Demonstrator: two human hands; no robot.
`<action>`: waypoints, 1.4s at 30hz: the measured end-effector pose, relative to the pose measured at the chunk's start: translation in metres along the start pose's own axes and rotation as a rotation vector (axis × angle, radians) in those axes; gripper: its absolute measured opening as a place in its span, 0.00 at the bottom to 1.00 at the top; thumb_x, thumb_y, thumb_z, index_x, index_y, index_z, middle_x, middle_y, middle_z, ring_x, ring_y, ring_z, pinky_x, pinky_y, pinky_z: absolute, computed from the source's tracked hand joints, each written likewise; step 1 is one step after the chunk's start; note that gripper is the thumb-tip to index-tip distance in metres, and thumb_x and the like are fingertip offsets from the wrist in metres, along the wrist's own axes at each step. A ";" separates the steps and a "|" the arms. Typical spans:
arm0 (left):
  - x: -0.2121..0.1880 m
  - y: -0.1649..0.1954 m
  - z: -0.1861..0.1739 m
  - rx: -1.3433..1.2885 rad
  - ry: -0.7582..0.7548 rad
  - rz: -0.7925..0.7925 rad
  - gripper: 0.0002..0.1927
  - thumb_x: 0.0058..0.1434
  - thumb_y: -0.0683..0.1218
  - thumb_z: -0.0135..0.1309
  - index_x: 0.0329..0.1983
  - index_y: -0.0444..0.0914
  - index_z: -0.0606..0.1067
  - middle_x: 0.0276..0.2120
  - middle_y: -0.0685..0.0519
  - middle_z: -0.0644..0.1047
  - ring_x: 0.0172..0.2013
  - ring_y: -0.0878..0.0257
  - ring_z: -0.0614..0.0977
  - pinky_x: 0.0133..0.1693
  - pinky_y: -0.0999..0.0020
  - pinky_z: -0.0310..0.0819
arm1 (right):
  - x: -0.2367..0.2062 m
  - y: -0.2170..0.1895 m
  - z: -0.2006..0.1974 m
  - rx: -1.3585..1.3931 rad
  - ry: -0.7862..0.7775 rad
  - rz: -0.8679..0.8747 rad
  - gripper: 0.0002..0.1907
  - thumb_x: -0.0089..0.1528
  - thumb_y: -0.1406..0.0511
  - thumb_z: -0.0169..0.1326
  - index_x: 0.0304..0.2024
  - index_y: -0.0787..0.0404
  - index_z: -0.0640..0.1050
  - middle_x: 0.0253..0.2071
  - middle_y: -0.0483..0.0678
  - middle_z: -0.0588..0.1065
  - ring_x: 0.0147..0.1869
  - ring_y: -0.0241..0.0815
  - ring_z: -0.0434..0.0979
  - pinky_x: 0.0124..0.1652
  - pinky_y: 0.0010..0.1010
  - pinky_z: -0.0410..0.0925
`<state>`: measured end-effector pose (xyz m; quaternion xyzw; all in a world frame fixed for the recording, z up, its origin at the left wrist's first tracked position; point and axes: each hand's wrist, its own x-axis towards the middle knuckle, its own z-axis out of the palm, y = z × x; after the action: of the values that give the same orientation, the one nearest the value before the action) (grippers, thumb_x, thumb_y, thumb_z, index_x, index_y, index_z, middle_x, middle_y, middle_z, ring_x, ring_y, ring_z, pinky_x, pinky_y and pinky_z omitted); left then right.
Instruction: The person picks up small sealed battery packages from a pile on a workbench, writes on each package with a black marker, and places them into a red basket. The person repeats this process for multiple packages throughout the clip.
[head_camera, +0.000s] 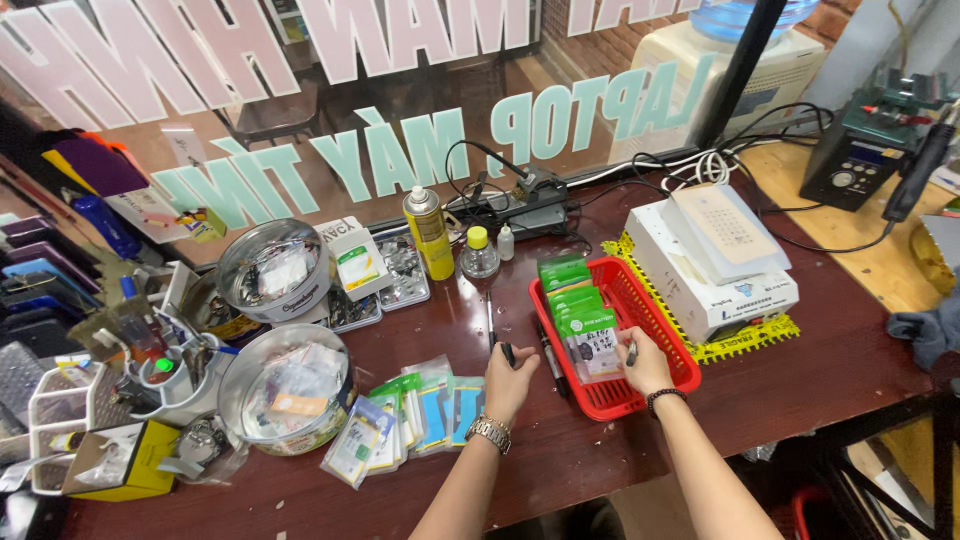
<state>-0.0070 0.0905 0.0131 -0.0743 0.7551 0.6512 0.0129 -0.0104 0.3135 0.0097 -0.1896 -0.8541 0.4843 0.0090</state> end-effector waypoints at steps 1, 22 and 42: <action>-0.001 -0.003 -0.005 0.021 0.019 -0.028 0.16 0.57 0.44 0.63 0.40 0.35 0.69 0.45 0.47 0.84 0.46 0.58 0.86 0.47 0.64 0.79 | -0.001 -0.003 0.006 -0.053 0.034 -0.018 0.13 0.63 0.64 0.57 0.50 0.56 0.76 0.39 0.53 0.81 0.42 0.51 0.85 0.44 0.40 0.75; -0.011 -0.021 -0.086 0.252 0.281 -0.322 0.15 0.56 0.42 0.59 0.44 0.37 0.68 0.33 0.44 0.80 0.33 0.50 0.86 0.37 0.56 0.80 | -0.095 -0.055 0.150 -0.076 -0.331 -0.167 0.09 0.66 0.63 0.51 0.49 0.55 0.75 0.43 0.54 0.81 0.47 0.50 0.83 0.47 0.37 0.73; 0.009 0.038 -0.049 -0.366 0.107 0.026 0.19 0.60 0.41 0.67 0.44 0.35 0.67 0.40 0.49 0.75 0.40 0.63 0.78 0.39 0.68 0.75 | -0.071 -0.113 0.073 -0.009 -0.067 -0.427 0.16 0.63 0.63 0.59 0.51 0.59 0.76 0.44 0.50 0.83 0.47 0.40 0.83 0.45 0.33 0.73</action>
<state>-0.0170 0.0464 0.0567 -0.1001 0.6244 0.7731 -0.0493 0.0054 0.1775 0.0765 0.0115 -0.8768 0.4735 0.0822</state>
